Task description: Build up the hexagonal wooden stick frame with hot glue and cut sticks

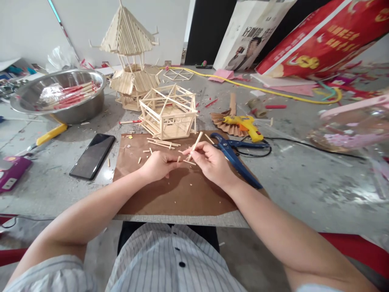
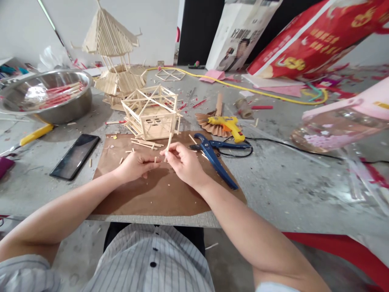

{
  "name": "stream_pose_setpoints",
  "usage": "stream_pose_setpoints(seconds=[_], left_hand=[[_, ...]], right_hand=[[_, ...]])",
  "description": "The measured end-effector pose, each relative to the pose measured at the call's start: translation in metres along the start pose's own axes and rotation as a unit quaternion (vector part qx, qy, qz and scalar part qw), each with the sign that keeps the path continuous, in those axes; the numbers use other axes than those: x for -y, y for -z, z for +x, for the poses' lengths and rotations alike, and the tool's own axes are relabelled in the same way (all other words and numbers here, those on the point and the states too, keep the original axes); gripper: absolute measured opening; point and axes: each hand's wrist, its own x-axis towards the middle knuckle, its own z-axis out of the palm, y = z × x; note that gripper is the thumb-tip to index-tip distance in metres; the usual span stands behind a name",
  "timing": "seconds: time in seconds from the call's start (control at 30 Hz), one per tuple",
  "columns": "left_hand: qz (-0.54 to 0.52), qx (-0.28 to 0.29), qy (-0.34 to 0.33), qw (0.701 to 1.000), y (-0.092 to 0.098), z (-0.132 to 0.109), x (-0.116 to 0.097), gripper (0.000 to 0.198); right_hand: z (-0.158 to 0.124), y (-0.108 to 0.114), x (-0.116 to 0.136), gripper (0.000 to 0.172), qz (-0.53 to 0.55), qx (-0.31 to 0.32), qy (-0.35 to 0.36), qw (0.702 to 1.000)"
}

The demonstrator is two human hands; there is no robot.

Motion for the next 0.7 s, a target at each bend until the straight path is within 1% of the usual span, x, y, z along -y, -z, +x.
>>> stream_pose_setpoints(seconds=[0.07, 0.17, 0.2, 0.27, 0.33, 0.4, 0.5, 0.6, 0.7], left_hand=[[-0.023, -0.006, 0.01, 1.0, 0.004, 0.003, 0.004, 0.025], [-0.063, 0.009, 0.036, 0.997, 0.012, 0.006, 0.009, 0.029], [-0.074, 0.019, 0.045, 0.996, 0.014, 0.007, 0.01, 0.029], [-0.088, 0.032, 0.06, 0.994, 0.017, 0.008, 0.011, 0.03], [-0.074, 0.042, 0.064, 0.994, 0.017, 0.008, 0.011, 0.03], [-0.029, 0.051, 0.048, 0.997, 0.014, 0.006, 0.009, 0.029], [0.037, 0.065, -0.005, 0.997, 0.007, 0.003, 0.005, 0.028], [0.068, 0.067, -0.052, 0.994, 0.001, 0.001, -0.001, 0.028], [0.084, 0.054, -0.066, 0.993, -0.002, 0.002, -0.003, 0.021]], right_hand=[[0.001, 0.008, 0.0, 0.016, -0.07, 0.011, 0.021, 0.997], [0.005, 0.02, 0.0, 0.013, -0.186, 0.063, 0.085, 0.977], [0.005, 0.023, 0.001, 0.013, -0.201, 0.08, 0.099, 0.971], [0.006, 0.026, 0.001, 0.013, -0.203, 0.105, 0.105, 0.968], [0.005, 0.027, 0.0, 0.014, -0.206, 0.121, 0.106, 0.965], [0.005, 0.025, -0.001, 0.014, -0.219, 0.13, 0.116, 0.96], [0.003, 0.021, -0.003, 0.013, -0.231, 0.127, 0.13, 0.956], [0.002, 0.016, -0.001, 0.009, -0.217, 0.109, 0.136, 0.96], [0.0, 0.012, 0.001, 0.011, -0.19, 0.087, 0.134, 0.968]])
